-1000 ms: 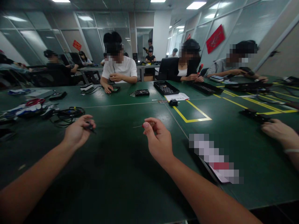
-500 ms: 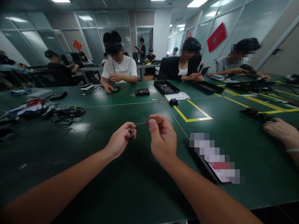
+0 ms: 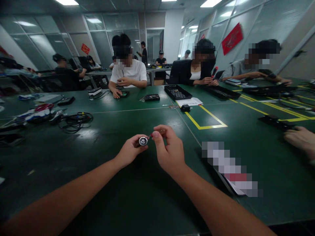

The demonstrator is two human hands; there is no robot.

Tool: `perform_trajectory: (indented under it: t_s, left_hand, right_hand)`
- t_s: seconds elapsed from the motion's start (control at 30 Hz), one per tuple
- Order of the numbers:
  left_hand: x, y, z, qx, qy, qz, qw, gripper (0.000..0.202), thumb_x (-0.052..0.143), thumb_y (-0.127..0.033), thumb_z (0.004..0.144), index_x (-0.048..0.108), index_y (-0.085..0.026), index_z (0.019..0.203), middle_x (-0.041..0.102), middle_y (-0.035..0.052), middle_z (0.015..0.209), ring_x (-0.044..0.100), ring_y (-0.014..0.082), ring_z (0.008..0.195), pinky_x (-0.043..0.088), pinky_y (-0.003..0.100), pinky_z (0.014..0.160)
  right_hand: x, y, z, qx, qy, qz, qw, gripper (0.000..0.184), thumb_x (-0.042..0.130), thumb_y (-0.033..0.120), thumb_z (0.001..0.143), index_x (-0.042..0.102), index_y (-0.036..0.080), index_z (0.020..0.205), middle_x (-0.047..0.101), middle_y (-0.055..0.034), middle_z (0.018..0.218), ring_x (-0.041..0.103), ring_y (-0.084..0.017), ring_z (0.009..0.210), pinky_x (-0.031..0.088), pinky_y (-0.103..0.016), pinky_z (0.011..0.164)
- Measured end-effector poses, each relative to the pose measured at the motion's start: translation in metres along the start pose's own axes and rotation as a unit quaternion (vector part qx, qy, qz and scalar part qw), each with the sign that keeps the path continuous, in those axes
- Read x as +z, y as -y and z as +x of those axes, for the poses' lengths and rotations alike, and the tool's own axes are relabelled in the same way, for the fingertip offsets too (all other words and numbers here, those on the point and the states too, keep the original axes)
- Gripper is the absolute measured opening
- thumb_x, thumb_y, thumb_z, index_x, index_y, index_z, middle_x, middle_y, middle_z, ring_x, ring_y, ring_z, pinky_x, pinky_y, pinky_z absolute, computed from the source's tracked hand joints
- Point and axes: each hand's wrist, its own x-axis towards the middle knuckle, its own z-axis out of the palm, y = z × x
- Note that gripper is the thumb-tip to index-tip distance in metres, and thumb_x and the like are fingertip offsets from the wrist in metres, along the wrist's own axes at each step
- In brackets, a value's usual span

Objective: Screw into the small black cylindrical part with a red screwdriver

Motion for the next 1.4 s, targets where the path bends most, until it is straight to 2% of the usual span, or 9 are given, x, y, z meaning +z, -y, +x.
perform_trajectory:
  t_s: [0.2,0.47,0.6,0.73,0.87,1.03,1.17,1.3,1.4]
  left_hand:
    - [-0.0043,0.0043,0.0013,0.018,-0.008,0.015,1.0,0.038,0.079,-0.021,0.077,0.07,-0.018,0.113,0.069,0.0084,0.113,0.063,0.0246,0.108,0.045,0.04,0.101]
    - [-0.0032,0.0037,0.0009,0.022,-0.009,0.019,1.0,0.038,0.079,-0.02,0.077,0.07,-0.018,0.114,0.07,0.0084,0.112,0.064,0.0248,0.108,0.045,0.041,0.1]
    - [-0.0037,0.0072,0.0016,0.021,-0.006,0.024,0.999,0.038,0.079,-0.021,0.077,0.071,-0.019,0.114,0.07,0.0081,0.113,0.063,0.0251,0.107,0.045,0.041,0.1]
    - [-0.0046,0.0092,0.0019,0.034,-0.002,0.031,0.999,0.038,0.079,-0.021,0.077,0.071,-0.019,0.115,0.07,0.008,0.114,0.063,0.0255,0.109,0.045,0.041,0.101]
    - [-0.005,0.0064,0.0011,0.041,0.007,0.053,0.998,0.037,0.078,-0.019,0.078,0.072,-0.02,0.114,0.071,0.0083,0.115,0.063,0.0259,0.11,0.044,0.042,0.102]
    - [-0.0045,0.0069,0.0021,0.037,0.001,0.055,0.998,0.038,0.079,-0.019,0.076,0.073,-0.019,0.113,0.071,0.0079,0.113,0.064,0.0256,0.108,0.045,0.042,0.102]
    - [-0.0041,0.0085,0.0023,0.037,-0.008,0.061,0.997,0.038,0.079,-0.019,0.077,0.073,-0.02,0.114,0.072,0.0081,0.115,0.064,0.0263,0.111,0.044,0.043,0.104]
    - [-0.0039,0.0069,0.0013,0.039,-0.002,0.07,0.997,0.037,0.079,-0.018,0.076,0.074,-0.02,0.113,0.073,0.0083,0.115,0.065,0.0268,0.111,0.045,0.043,0.105]
    - [-0.0046,0.0072,0.0018,0.044,0.004,0.067,0.997,0.037,0.079,-0.018,0.077,0.073,-0.02,0.114,0.072,0.0089,0.117,0.065,0.0268,0.113,0.044,0.043,0.106]
  right_hand:
    - [0.0004,0.0001,0.0012,-0.027,0.028,-0.071,0.997,0.016,0.055,0.036,0.101,0.062,0.023,0.108,0.074,-0.0043,0.09,0.073,-0.021,0.082,0.054,-0.036,0.075]
    - [0.0004,-0.0015,0.0043,-0.014,0.051,-0.098,0.994,0.016,0.054,0.036,0.1,0.061,0.023,0.107,0.073,-0.0043,0.087,0.071,-0.021,0.078,0.051,-0.035,0.071]
    - [-0.0038,0.0001,0.0026,0.004,0.122,-0.058,0.991,0.016,0.05,0.034,0.102,0.06,0.025,0.11,0.065,0.0021,0.071,0.063,-0.017,0.063,0.046,-0.031,0.061]
    - [-0.0046,0.003,0.0004,-0.016,0.173,0.0,0.985,0.017,0.049,0.034,0.102,0.062,0.024,0.102,0.061,0.003,0.07,0.059,-0.015,0.063,0.043,-0.028,0.06]
    - [-0.0018,0.0044,-0.0006,-0.01,0.124,-0.026,0.992,0.036,0.045,0.042,0.104,0.066,0.023,0.083,0.06,0.002,0.064,0.056,-0.015,0.057,0.038,-0.028,0.054]
    - [-0.0001,0.0024,0.0007,-0.011,0.057,-0.099,0.993,0.017,0.052,0.035,0.1,0.064,0.023,0.101,0.068,-0.0007,0.077,0.063,-0.018,0.067,0.044,-0.031,0.061]
    - [-0.0011,0.0015,0.0022,-0.035,0.063,-0.104,0.992,0.017,0.046,0.034,0.102,0.06,0.023,0.101,0.071,-0.004,0.089,0.068,-0.021,0.081,0.048,-0.034,0.072]
    - [-0.0023,0.0043,0.0022,-0.031,0.078,-0.111,0.99,0.029,0.045,0.043,0.104,0.063,0.024,0.09,0.067,-0.0006,0.074,0.062,-0.018,0.065,0.043,-0.031,0.06]
    - [-0.002,0.0056,0.0013,-0.028,0.075,-0.109,0.991,0.031,0.047,0.041,0.104,0.065,0.024,0.087,0.066,0.0006,0.07,0.06,-0.016,0.061,0.041,-0.03,0.057]
